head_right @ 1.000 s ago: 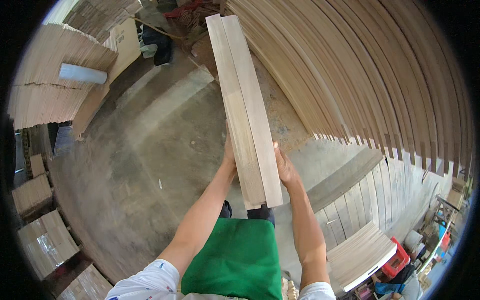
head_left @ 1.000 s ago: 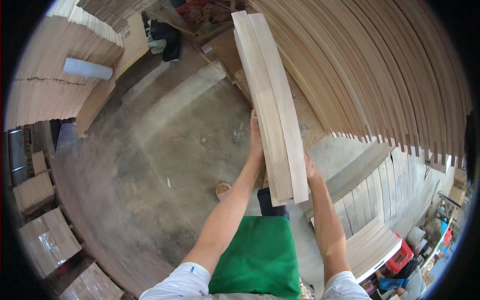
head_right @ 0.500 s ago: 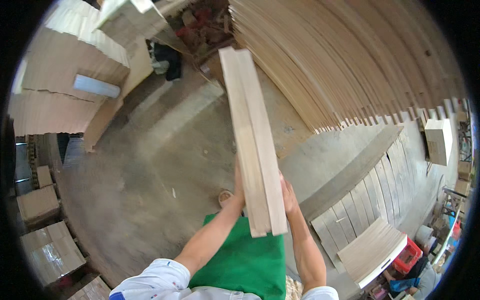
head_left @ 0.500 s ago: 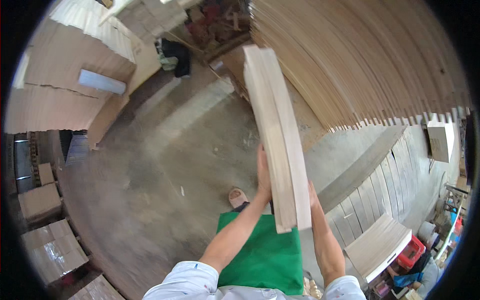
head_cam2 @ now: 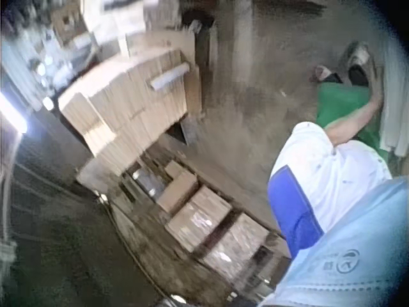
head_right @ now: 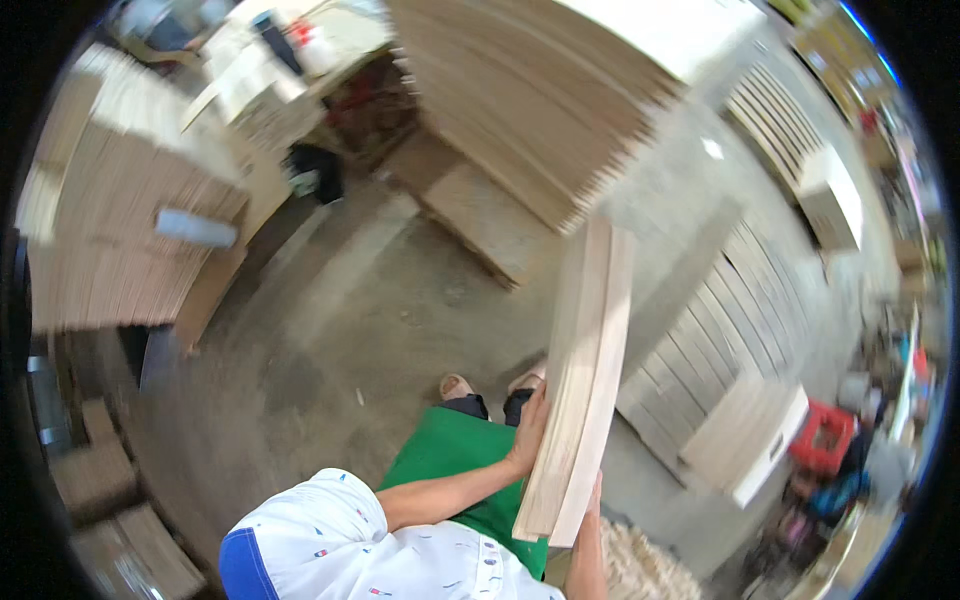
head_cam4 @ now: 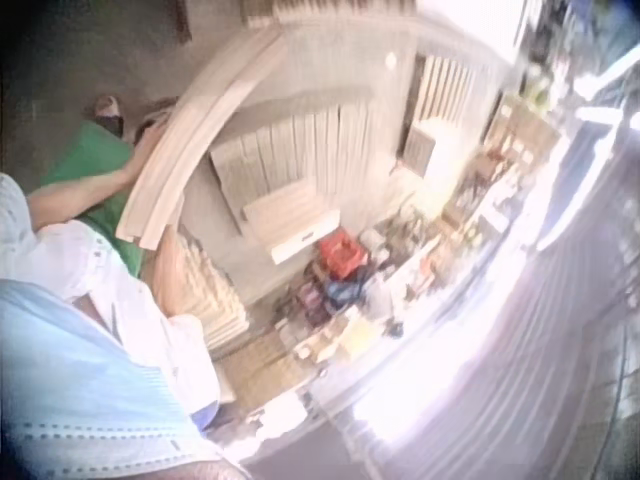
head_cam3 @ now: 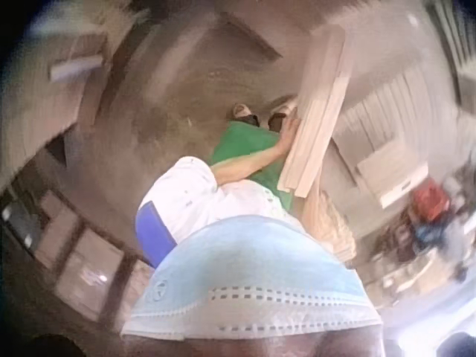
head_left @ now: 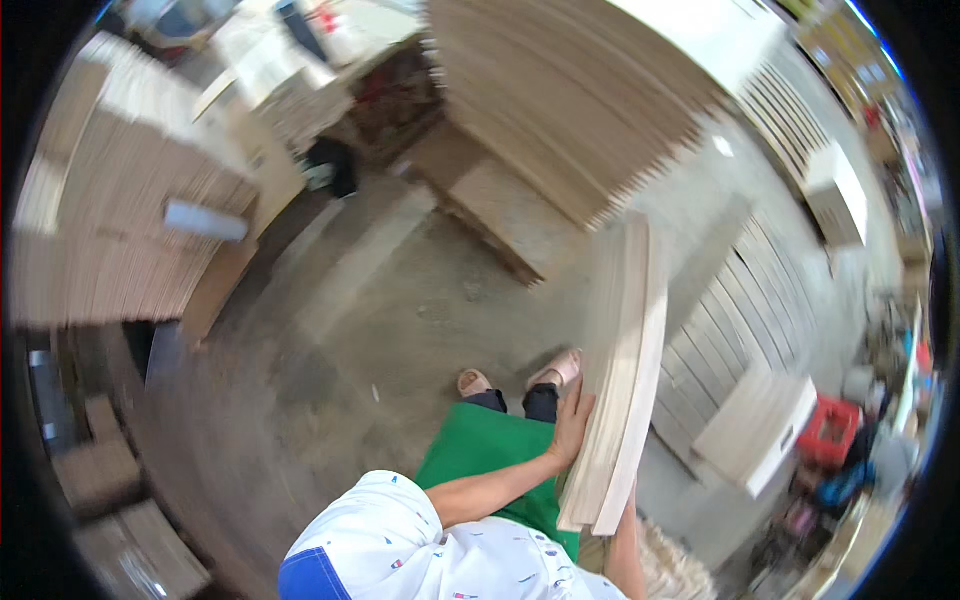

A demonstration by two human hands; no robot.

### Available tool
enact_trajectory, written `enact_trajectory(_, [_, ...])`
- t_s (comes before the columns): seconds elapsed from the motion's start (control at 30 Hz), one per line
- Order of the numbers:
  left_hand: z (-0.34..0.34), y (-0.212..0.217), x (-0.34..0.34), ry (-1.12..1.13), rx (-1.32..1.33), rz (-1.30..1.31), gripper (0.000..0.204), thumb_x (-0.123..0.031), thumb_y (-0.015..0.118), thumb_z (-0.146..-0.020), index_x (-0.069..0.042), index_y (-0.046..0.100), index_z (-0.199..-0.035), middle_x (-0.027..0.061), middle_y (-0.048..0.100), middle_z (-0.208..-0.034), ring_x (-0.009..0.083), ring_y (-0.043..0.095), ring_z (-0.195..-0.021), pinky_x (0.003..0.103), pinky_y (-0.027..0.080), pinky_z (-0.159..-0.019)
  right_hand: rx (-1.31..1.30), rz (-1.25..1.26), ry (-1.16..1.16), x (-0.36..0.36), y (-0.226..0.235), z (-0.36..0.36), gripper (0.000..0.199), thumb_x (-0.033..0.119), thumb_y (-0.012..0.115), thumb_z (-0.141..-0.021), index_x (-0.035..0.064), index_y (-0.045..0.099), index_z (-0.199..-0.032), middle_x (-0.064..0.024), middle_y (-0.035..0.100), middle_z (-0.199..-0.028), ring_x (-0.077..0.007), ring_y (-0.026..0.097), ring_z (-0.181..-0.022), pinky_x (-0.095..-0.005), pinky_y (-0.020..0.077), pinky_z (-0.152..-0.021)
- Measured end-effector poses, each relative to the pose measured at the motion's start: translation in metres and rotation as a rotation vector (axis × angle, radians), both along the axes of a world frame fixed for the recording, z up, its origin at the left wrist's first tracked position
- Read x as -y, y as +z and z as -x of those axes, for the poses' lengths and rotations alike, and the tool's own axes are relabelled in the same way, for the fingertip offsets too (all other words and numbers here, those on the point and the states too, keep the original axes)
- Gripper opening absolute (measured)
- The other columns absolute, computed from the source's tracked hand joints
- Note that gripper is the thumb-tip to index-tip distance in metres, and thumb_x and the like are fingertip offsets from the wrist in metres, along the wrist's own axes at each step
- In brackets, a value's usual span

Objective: The recorder applies glue to wooden boards and uses a pneumatic nail gun to assemble furniture components at a factory station.

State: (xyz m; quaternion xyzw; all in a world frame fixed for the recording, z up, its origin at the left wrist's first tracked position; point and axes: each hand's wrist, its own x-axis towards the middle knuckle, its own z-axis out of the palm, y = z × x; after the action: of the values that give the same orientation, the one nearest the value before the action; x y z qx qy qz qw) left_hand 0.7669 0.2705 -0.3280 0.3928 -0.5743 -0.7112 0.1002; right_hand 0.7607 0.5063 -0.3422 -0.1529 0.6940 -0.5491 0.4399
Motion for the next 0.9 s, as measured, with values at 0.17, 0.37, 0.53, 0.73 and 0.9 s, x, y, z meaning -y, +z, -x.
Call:
enact_trajectory(0.17, [0.037, 0.012, -0.028, -0.318, -0.142, 0.370, 0.064, -0.041, 0.035, -0.100, 0.004, 0.025, -0.144, 0.0221, 0.029, -0.148, 0.0344, 0.027, -0.135, 0.039, 0.020, -0.113, 0.032, -0.076, -0.396, -0.010, 0.067, -0.001, 0.052, 0.039, 0.041, -0.097, -0.0060, 0.053, -0.120, -0.0101, 0.064, -0.104, -0.0187, 0.058, -0.090, -0.0351, 0.0487, -0.081])
enact_trajectory(0.37, [0.158, 0.078, -0.039, -0.305, -0.322, -0.294, 0.066, -0.045, 0.035, -0.099, 0.003, 0.028, -0.143, 0.0257, 0.037, -0.140, 0.0329, 0.039, -0.127, 0.039, 0.030, -0.107, 0.184, -0.047, -0.729, 0.045, 0.145, 0.119, 0.052, 0.042, 0.046, -0.095, -0.0040, 0.056, -0.118, -0.0033, 0.061, -0.098, -0.0120, 0.055, -0.086, -0.0306, 0.0495, -0.075])
enact_trajectory(0.53, [0.273, 0.105, -0.038, -0.319, -0.343, -0.488, 0.067, -0.046, 0.035, -0.098, 0.003, 0.029, -0.143, 0.0244, 0.041, -0.137, 0.0320, 0.040, -0.127, 0.039, 0.031, -0.106, -0.011, 0.011, -0.676, 0.055, 0.172, 0.226, 0.045, 0.036, 0.047, -0.096, -0.0022, 0.057, -0.116, -0.0028, 0.062, -0.095, -0.0082, 0.054, -0.078, -0.0251, 0.0486, -0.068])
enact_trajectory(0.73, [0.399, 0.117, -0.044, -0.200, -0.342, -0.522, 0.076, -0.056, 0.039, -0.095, 0.000, 0.028, -0.144, 0.0262, 0.035, -0.141, 0.0352, 0.033, -0.132, 0.040, 0.024, -0.111, 0.094, 0.207, -0.547, 0.049, 0.157, 0.365, 0.039, 0.030, 0.046, -0.096, -0.0036, 0.057, -0.111, -0.0031, 0.062, -0.092, -0.0086, 0.054, -0.075, -0.0247, 0.0481, -0.066])
enact_trajectory(0.9, [0.504, 0.166, -0.020, -0.136, -0.273, -0.148, 0.081, -0.061, 0.040, -0.093, 0.000, 0.028, -0.145, 0.0261, 0.032, -0.142, 0.0372, 0.031, -0.133, 0.041, 0.022, -0.111, 0.098, 0.277, -0.347, 0.035, 0.152, 0.464, 0.039, 0.030, 0.046, -0.096, -0.0037, 0.057, -0.111, -0.0030, 0.062, -0.092, -0.0087, 0.054, -0.075, -0.0248, 0.0481, -0.066])
